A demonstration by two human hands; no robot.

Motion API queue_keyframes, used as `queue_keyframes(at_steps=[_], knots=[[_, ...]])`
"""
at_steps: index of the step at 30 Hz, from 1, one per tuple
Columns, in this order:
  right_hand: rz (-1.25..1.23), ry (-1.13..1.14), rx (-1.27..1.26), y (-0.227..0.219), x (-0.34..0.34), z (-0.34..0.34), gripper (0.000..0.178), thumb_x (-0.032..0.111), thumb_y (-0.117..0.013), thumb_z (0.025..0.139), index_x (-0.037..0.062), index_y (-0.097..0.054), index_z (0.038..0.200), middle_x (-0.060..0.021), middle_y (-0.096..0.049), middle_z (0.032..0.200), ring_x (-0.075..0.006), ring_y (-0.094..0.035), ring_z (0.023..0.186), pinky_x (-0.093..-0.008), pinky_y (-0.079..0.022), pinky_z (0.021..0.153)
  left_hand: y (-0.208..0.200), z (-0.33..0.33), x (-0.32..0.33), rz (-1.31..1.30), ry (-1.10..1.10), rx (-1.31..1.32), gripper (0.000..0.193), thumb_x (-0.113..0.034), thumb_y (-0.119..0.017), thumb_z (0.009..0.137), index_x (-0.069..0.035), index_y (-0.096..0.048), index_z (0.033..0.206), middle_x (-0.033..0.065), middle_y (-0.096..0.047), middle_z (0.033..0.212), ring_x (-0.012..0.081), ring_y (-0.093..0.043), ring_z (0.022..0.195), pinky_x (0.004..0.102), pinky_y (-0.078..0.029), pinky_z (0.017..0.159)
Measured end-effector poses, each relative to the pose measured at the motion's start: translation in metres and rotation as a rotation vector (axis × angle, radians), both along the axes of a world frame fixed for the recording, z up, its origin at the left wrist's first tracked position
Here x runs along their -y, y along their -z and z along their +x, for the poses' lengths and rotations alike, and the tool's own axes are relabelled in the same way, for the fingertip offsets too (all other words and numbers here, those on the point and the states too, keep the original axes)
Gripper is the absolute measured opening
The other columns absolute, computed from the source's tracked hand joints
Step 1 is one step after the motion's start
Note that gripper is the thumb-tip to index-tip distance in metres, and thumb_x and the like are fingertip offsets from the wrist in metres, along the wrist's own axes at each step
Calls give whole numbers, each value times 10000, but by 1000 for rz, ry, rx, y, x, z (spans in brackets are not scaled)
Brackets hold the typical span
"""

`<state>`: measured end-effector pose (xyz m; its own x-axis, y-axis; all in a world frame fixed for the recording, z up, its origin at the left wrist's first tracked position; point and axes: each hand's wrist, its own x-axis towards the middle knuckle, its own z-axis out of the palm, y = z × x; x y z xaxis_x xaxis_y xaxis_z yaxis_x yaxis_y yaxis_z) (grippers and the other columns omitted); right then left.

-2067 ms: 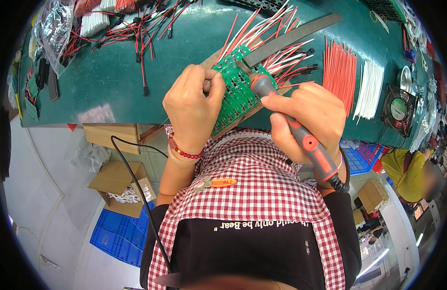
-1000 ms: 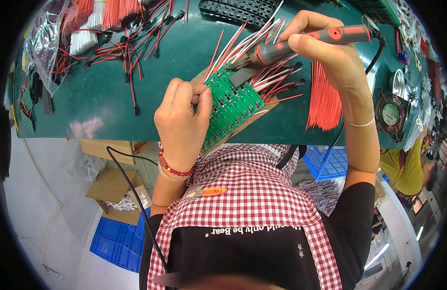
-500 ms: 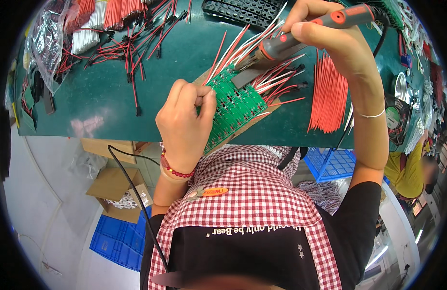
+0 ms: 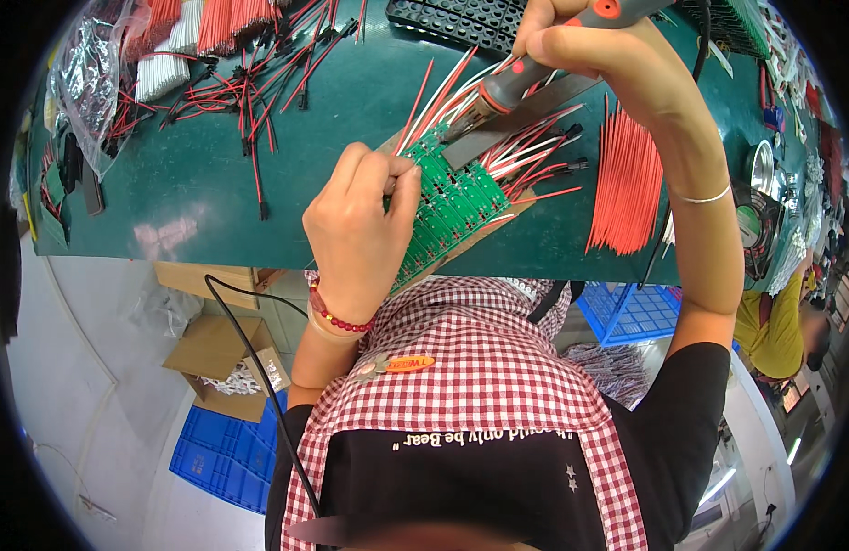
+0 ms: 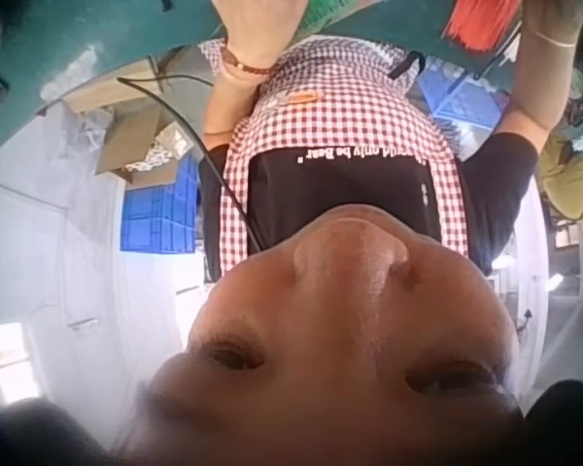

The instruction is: The person solders wires onto a green printed circuit board using a soldering iron and solder wire.

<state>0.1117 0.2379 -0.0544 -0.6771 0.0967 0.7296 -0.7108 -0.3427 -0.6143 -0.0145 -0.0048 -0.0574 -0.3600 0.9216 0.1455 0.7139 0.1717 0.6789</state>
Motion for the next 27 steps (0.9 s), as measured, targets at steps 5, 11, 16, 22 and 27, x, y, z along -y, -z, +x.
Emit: queue_keyframes(at_steps=[5, 11, 16, 22, 27], knots=[[-63, 62, 100, 11, -8, -1, 176, 114, -667, 682, -51, -658, 742, -125, -677, 749, -167, -635, 701, -256, -479, 681, -4, 1, -5, 15, -18, -10, 143, -73, -698, 754, -69, -555, 757, 52, -520, 751, 217, -584, 589, 326, -449, 487], [-219, -34, 60, 17, -14, 5, 194, 126, -664, 695, -58, -651, 757, -123, -671, 736, -174, -641, 700, -261, -485, 681, -2, -2, -13, 35, -2, -8, 154, -85, -706, 757, -66, -554, 758, 59, -517, 761, 219, -583, 598, 329, -457, 491], [-173, 61, 149, 16, -11, 9, 193, 129, -667, 704, -55, -649, 760, -122, -670, 743, -174, -640, 702, -261, -482, 683, -2, -4, -19, 39, 42, -45, 158, -86, -701, 764, -60, -546, 750, 71, -508, 765, 227, -583, 606, 338, -463, 499], [-292, -72, 137, 34, -14, 17, 172, 116, -662, 711, -49, -652, 755, -121, -671, 749, -173, -641, 707, -260, -479, 687, -4, -2, -20, 22, 49, -60, 150, -84, -691, 773, -58, -546, 746, 76, -505, 765, 230, -588, 619, 342, -466, 503], [-195, 11, 66, 22, -7, 2, 177, 121, -664, 709, -49, -652, 753, -119, -670, 743, -170, -637, 689, -254, -474, 654, -4, -2, -22, 68, 25, -71, 102, -64, -725, 754, -82, -625, 743, 41, -550, 734, 219, -565, 531, 326, -430, 473]])
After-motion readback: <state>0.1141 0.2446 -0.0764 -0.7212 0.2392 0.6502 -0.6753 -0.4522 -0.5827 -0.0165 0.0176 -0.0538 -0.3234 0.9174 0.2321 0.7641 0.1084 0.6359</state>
